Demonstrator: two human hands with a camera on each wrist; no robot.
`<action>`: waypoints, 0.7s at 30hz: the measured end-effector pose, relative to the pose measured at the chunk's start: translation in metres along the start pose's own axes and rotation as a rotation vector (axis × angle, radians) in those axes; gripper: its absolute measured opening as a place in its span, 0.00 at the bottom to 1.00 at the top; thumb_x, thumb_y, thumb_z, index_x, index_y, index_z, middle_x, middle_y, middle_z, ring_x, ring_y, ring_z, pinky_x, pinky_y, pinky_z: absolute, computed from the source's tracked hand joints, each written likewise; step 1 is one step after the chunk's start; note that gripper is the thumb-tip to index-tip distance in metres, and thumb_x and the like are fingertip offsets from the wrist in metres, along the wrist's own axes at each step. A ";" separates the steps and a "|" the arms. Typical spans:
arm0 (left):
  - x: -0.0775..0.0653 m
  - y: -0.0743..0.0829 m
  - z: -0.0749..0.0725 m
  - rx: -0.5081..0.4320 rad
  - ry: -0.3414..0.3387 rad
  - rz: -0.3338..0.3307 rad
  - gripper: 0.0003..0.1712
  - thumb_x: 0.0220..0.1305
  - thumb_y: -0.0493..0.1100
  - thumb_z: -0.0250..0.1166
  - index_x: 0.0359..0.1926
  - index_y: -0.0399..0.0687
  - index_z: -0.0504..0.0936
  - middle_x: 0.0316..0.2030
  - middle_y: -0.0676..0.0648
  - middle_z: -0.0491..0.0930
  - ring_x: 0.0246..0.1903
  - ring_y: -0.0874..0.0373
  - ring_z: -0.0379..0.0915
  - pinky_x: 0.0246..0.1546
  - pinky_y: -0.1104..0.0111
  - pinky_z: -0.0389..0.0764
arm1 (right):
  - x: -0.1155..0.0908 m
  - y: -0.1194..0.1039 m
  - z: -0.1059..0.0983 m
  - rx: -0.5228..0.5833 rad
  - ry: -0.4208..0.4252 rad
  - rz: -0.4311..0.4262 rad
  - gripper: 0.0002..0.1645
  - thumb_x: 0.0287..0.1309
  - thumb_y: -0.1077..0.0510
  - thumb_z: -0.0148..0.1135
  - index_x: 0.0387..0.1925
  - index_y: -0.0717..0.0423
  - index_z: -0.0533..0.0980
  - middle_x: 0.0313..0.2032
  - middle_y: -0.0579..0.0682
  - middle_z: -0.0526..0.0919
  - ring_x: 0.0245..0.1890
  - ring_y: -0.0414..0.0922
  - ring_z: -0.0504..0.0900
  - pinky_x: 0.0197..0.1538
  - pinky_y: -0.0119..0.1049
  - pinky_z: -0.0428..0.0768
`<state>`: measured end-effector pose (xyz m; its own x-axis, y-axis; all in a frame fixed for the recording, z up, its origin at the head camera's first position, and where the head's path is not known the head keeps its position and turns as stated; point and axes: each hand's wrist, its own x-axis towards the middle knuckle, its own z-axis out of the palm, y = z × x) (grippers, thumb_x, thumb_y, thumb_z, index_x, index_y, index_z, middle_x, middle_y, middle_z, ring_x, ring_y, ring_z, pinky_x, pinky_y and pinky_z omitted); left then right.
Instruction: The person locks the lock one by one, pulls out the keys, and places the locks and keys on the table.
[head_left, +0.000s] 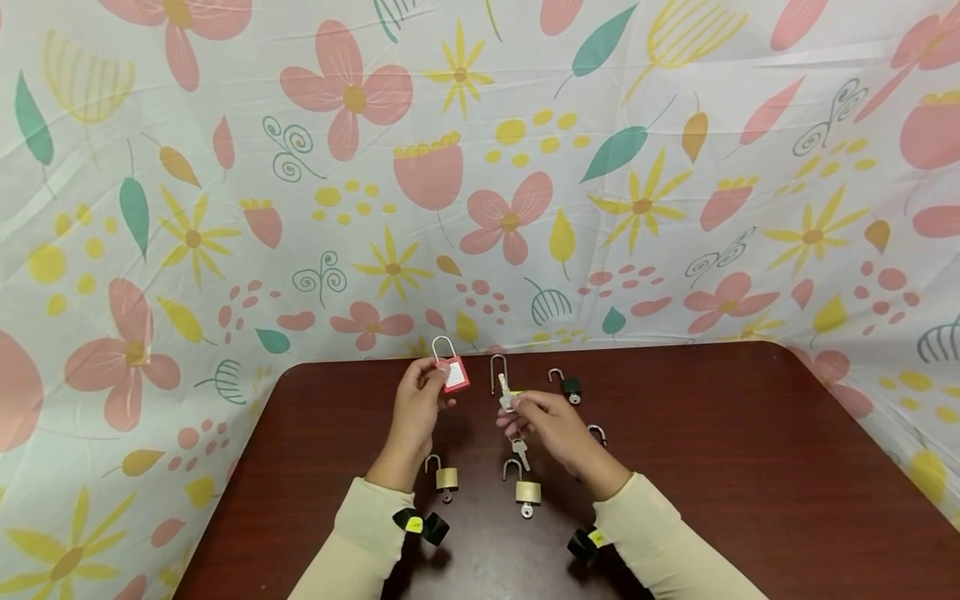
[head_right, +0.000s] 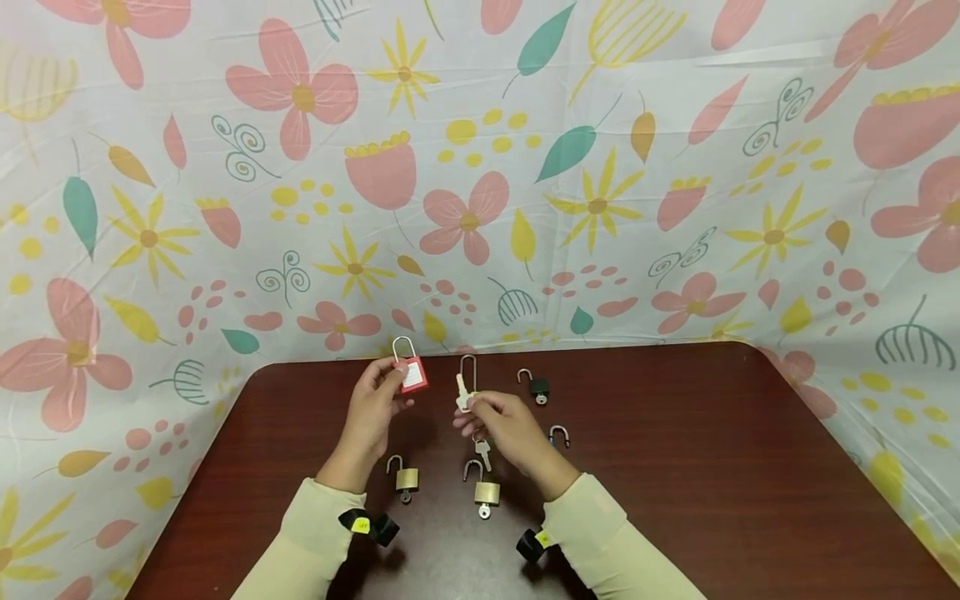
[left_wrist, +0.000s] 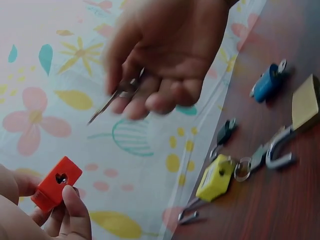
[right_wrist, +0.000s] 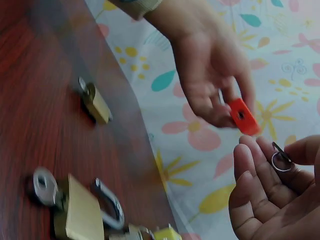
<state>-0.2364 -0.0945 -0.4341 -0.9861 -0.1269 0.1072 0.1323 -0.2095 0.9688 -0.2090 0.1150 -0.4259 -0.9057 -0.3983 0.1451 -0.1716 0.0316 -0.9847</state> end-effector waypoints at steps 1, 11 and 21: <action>0.001 0.000 -0.003 0.003 0.003 -0.005 0.14 0.68 0.40 0.57 0.51 0.38 0.70 0.38 0.43 0.72 0.32 0.55 0.71 0.32 0.62 0.79 | 0.001 0.004 -0.004 0.000 0.014 0.007 0.16 0.72 0.64 0.43 0.43 0.72 0.75 0.38 0.68 0.80 0.37 0.65 0.78 0.41 0.54 0.77; 0.005 0.001 -0.034 0.047 0.044 -0.033 0.14 0.68 0.41 0.58 0.51 0.41 0.71 0.40 0.42 0.71 0.33 0.53 0.72 0.32 0.64 0.78 | -0.008 0.022 -0.039 -0.097 0.150 0.042 0.18 0.71 0.55 0.48 0.47 0.67 0.77 0.38 0.65 0.82 0.34 0.57 0.80 0.40 0.58 0.77; 0.003 0.000 -0.065 0.248 0.069 -0.091 0.17 0.68 0.45 0.59 0.53 0.41 0.72 0.42 0.42 0.70 0.36 0.50 0.70 0.36 0.57 0.78 | -0.025 0.034 -0.082 -0.225 0.231 0.105 0.20 0.69 0.51 0.52 0.49 0.63 0.78 0.37 0.58 0.84 0.35 0.55 0.81 0.41 0.56 0.78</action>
<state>-0.2333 -0.1576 -0.4478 -0.9824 -0.1864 0.0102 0.0066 0.0196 0.9998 -0.2245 0.2013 -0.4553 -0.9824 -0.1648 0.0876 -0.1307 0.2727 -0.9532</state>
